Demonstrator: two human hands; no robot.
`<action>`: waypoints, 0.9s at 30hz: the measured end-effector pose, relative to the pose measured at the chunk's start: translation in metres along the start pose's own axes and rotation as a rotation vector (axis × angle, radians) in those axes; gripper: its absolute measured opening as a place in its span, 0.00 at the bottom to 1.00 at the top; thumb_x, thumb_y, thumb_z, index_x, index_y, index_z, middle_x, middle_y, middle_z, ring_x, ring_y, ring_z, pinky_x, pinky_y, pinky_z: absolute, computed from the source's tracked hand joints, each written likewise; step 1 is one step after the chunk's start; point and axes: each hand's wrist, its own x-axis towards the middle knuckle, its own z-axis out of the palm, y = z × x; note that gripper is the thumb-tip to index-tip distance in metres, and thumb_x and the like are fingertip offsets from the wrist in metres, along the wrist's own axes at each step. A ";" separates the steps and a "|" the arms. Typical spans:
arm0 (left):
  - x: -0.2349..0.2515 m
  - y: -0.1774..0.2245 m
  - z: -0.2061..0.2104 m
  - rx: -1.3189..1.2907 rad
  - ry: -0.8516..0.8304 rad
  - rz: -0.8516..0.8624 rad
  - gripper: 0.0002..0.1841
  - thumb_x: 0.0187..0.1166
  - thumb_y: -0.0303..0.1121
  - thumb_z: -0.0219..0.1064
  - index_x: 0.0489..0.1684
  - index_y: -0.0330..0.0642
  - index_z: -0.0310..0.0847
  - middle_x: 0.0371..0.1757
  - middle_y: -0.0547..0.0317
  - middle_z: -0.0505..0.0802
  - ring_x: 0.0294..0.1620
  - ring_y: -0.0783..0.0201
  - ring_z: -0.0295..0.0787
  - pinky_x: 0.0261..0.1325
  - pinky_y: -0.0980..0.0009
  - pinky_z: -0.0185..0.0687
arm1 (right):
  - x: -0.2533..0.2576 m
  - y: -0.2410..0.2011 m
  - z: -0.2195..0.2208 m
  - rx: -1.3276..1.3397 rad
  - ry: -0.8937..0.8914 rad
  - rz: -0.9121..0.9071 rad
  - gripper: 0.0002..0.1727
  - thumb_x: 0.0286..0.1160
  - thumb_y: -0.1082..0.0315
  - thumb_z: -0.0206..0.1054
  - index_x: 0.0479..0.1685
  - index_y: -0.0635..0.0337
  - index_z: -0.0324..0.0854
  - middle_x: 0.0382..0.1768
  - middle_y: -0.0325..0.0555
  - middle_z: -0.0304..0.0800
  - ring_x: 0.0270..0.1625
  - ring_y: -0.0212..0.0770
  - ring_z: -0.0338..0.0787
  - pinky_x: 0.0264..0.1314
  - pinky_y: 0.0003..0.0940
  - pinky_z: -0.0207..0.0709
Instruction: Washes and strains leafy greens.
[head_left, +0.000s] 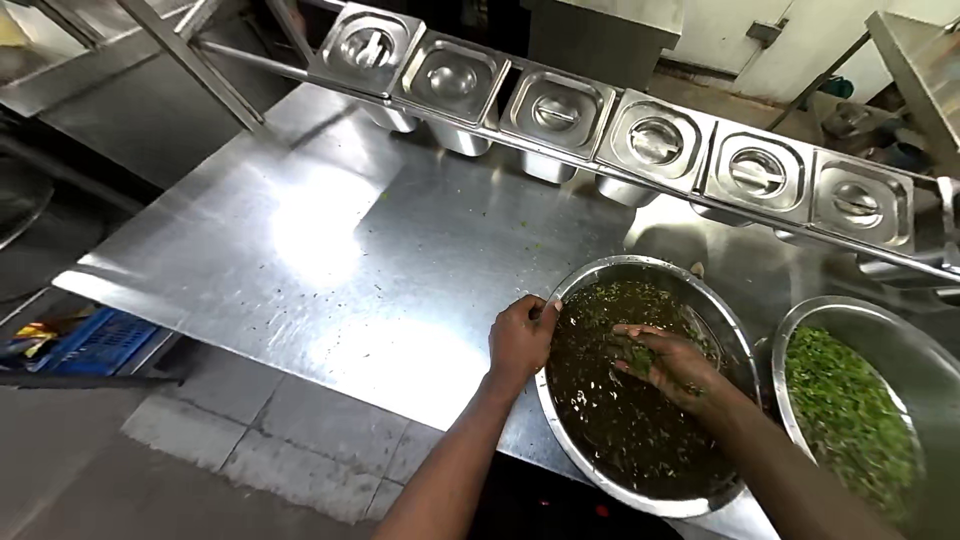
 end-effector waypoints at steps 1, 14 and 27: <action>0.000 0.000 0.000 0.003 -0.004 -0.005 0.20 0.85 0.56 0.63 0.45 0.50 0.90 0.35 0.59 0.92 0.37 0.57 0.90 0.43 0.45 0.84 | 0.003 0.002 0.008 0.007 -0.012 0.010 0.16 0.91 0.67 0.54 0.65 0.64 0.80 0.54 0.54 0.90 0.50 0.47 0.92 0.55 0.44 0.88; -0.002 0.003 -0.001 0.005 0.010 0.007 0.18 0.85 0.54 0.64 0.43 0.49 0.90 0.33 0.59 0.93 0.36 0.57 0.91 0.44 0.46 0.85 | 0.005 0.020 0.070 0.112 -0.341 0.211 0.10 0.91 0.67 0.52 0.52 0.60 0.78 0.38 0.46 0.88 0.36 0.40 0.90 0.39 0.35 0.88; 0.001 -0.003 0.002 0.023 0.013 0.028 0.17 0.84 0.53 0.64 0.40 0.51 0.90 0.32 0.63 0.92 0.34 0.61 0.89 0.43 0.50 0.85 | -0.049 0.003 -0.037 0.661 0.460 -0.119 0.12 0.89 0.67 0.49 0.49 0.66 0.74 0.35 0.54 0.89 0.39 0.48 0.93 0.43 0.43 0.90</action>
